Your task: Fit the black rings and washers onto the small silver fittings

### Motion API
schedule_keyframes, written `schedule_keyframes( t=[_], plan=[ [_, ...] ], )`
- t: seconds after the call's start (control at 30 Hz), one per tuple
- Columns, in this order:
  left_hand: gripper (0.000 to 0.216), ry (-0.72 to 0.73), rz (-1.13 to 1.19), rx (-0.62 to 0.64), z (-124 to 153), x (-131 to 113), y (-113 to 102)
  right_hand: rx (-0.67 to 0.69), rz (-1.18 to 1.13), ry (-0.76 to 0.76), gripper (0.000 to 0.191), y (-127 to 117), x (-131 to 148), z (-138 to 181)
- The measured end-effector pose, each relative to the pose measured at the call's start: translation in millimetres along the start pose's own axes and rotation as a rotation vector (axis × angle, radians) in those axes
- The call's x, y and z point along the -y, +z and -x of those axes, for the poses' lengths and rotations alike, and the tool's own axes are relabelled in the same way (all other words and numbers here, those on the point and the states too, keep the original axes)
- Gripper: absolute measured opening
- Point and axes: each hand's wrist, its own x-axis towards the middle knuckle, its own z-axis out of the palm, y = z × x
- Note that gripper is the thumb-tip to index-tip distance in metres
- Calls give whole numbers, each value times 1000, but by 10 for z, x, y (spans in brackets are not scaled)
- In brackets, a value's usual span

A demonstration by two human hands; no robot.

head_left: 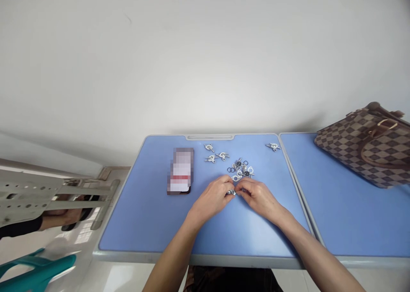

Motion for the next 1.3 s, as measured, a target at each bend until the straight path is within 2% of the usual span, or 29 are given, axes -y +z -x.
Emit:
schedule_keyframes(
  t=[0.43,0.7,1.03,1.3],
  plan=[
    [18,14,1,-10,0,24,12,19,-72,75,18,-59,66,-43],
    [18,17,8,2,-9,0,-5,9,-45,87,16,-43,59,-43],
    [18,20,13,-1,-12,8,2,2,-117,90,17,-83,8,-42],
    [17,22,6,1,-8,-12,-16,22,-6,63,13,-105,66,-12]
  ],
)
